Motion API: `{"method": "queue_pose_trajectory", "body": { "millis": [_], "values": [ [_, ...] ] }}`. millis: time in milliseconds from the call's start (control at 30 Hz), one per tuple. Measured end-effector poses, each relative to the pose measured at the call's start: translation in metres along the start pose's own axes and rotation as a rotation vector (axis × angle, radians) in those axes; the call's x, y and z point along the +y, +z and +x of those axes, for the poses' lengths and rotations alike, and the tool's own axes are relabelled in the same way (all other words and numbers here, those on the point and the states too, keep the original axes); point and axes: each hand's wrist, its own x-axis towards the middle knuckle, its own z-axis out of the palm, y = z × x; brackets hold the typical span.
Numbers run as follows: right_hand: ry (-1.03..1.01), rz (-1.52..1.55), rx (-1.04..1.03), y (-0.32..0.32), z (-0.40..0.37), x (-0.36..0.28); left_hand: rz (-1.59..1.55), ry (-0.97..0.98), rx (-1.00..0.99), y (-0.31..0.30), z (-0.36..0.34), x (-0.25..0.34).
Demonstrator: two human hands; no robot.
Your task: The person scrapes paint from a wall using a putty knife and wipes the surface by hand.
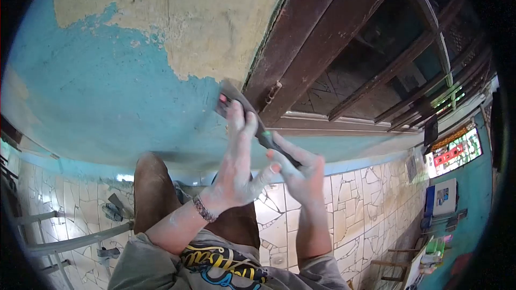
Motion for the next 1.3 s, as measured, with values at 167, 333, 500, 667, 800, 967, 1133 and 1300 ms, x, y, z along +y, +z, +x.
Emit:
{"method": "queue_pose_trajectory", "body": {
  "millis": [167, 333, 500, 667, 800, 967, 1133, 1300],
  "values": [
    [0.056, 0.041, 0.002, -0.008, -0.004, -0.007, -0.034, -0.031, -0.107, -0.009, -0.003, -0.001],
    [0.070, 0.012, 0.012, -0.009, -0.003, -0.009, -0.054, -0.007, -0.053, -0.001, -0.001, 0.001],
    [0.115, 0.009, 0.000, -0.005, -0.006, -0.014, -0.054, -0.003, -0.032, -0.003, -0.003, -0.002],
    [0.002, -0.024, 0.019, -0.001, -0.008, -0.009, -0.103, -0.053, -0.056, -0.001, -0.007, 0.000],
    [-0.035, -0.046, -0.009, 0.012, -0.010, -0.007, -0.040, -0.021, 0.130, -0.002, -0.010, -0.001],
    [0.118, 0.188, -0.019, 0.018, -0.023, 0.005, -0.030, -0.009, 0.129, -0.032, -0.009, 0.004],
    [0.472, 0.428, -0.096, 0.022, -0.071, 0.028, 0.532, 0.198, 0.159, -0.093, 0.039, -0.004],
    [0.627, 0.453, -0.123, 0.048, -0.119, 0.045, 1.322, 0.648, 0.036, -0.175, 0.087, -0.062]
  ]
}}
